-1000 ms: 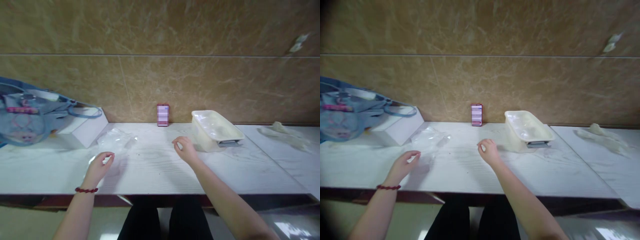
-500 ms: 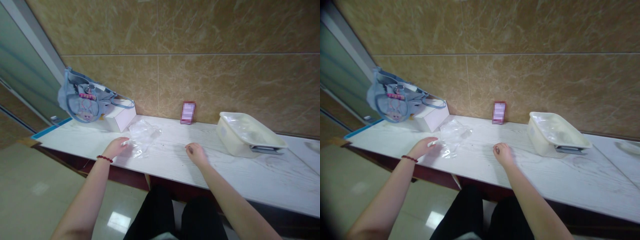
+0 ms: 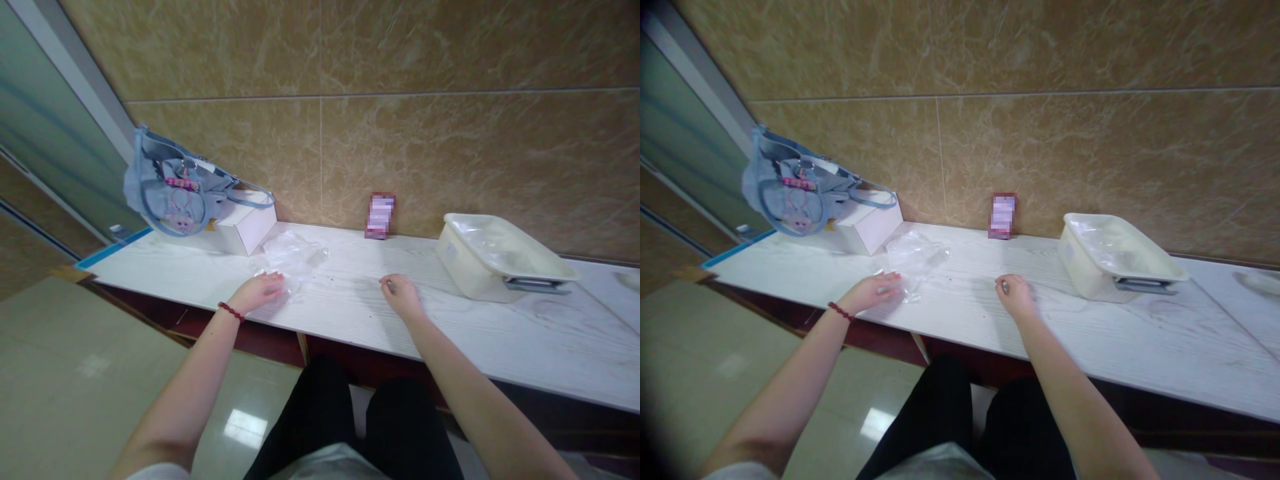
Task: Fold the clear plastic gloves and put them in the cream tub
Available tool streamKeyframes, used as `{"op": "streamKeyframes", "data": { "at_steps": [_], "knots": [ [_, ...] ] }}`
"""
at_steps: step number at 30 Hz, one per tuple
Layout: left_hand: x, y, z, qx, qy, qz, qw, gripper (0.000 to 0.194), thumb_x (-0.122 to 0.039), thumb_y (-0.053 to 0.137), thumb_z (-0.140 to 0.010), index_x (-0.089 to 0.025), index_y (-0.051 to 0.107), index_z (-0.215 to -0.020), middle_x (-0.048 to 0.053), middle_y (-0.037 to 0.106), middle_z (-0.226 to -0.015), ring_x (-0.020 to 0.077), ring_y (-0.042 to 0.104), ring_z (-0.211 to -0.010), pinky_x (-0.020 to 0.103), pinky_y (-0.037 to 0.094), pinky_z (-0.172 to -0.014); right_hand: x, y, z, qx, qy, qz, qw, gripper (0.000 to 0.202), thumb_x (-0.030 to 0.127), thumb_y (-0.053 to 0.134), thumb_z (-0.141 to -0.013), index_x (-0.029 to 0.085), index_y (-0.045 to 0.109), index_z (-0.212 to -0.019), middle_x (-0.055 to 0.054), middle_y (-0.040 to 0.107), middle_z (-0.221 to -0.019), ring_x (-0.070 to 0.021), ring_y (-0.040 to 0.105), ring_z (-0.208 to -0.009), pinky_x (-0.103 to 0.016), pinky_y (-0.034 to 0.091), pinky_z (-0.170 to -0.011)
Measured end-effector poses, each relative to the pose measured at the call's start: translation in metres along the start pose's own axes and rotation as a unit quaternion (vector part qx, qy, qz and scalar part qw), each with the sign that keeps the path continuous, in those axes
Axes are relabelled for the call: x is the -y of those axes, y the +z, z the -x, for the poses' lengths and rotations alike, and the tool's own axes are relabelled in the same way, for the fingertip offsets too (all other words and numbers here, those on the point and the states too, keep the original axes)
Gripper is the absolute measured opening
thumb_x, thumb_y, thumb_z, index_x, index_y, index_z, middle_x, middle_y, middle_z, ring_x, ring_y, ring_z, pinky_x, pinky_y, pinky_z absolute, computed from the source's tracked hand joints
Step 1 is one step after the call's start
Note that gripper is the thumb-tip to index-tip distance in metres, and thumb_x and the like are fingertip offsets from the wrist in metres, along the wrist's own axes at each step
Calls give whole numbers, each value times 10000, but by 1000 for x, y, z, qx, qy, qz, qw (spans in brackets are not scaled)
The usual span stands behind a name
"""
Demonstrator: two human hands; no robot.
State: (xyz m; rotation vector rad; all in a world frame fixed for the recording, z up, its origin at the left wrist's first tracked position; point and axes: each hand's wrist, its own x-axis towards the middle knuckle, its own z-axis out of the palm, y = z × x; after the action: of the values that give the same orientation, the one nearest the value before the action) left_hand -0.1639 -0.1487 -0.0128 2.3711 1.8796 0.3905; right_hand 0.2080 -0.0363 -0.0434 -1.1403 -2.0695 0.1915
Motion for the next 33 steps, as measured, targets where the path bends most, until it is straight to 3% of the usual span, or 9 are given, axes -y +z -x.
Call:
{"op": "streamKeyframes", "data": {
  "at_steps": [2,6,11,14,18,22,27,33],
  "knots": [
    [-10,10,7,18,18,-10,1000,549,-512,411,-756,-161,499,-1169,86,474,-1236,206,383,-1177,359,219,-1018,2,-1,0,4,3,-2,1000,149,209,430,-702,198,576,-678,-42,633,-728,-180,555,-750,-319,400,-746],
    [-22,26,13,26,-12,-17,999,631,-534,400,-754,-138,404,-1245,110,367,-1316,213,294,-1231,364,225,-1010,3,-3,0,8,7,1,1000,152,203,426,-702,195,576,-679,-43,633,-737,-179,556,-766,-319,394,-755],
    [-30,36,11,2,-65,-9,998,554,-532,391,-761,-203,462,-1201,95,374,-1314,232,293,-1230,427,207,-998,5,-2,0,21,-14,11,1000,148,179,436,-713,188,583,-704,-41,634,-757,-178,549,-769,-317,387,-768],
    [-33,39,9,-16,-82,2,996,462,-482,398,-778,-237,514,-1152,83,403,-1294,238,321,-1215,440,220,-986,21,4,-1,57,-55,5,997,152,176,447,-728,181,598,-747,-45,638,-783,-175,546,-785,-315,380,-792],
    [-33,44,6,-41,-104,12,994,335,-371,405,-801,-264,584,-1063,54,475,-1236,223,386,-1175,427,252,-974,62,22,-6,110,-105,-40,988,170,188,463,-751,178,606,-841,-47,636,-844,-161,534,-835,-295,384,-807],
    [-34,41,3,-76,-120,35,989,340,-371,383,-806,-223,628,-989,61,550,-1156,209,458,-1112,371,303,-956,102,48,-13,154,-157,-52,974,214,181,512,-730,175,592,-929,-62,615,-913,-167,514,-879,-318,364,-841],
    [-35,26,-3,-125,-169,125,970,437,-433,349,-802,-138,627,-964,84,637,-991,207,567,-929,311,416,-830,129,74,-22,178,-109,-77,975,212,191,524,-724,151,592,-920,-72,605,-901,-165,515,-855,-317,376,-821],
    [-32,14,-9,-133,-185,159,961,443,-445,321,-798,-142,641,-846,62,655,-889,199,576,-847,302,427,-774,147,87,-30,126,-51,-126,983,299,224,550,-708,161,539,-1000,-77,553,-974,-183,484,-930,-343,360,-862]
  ]
}}
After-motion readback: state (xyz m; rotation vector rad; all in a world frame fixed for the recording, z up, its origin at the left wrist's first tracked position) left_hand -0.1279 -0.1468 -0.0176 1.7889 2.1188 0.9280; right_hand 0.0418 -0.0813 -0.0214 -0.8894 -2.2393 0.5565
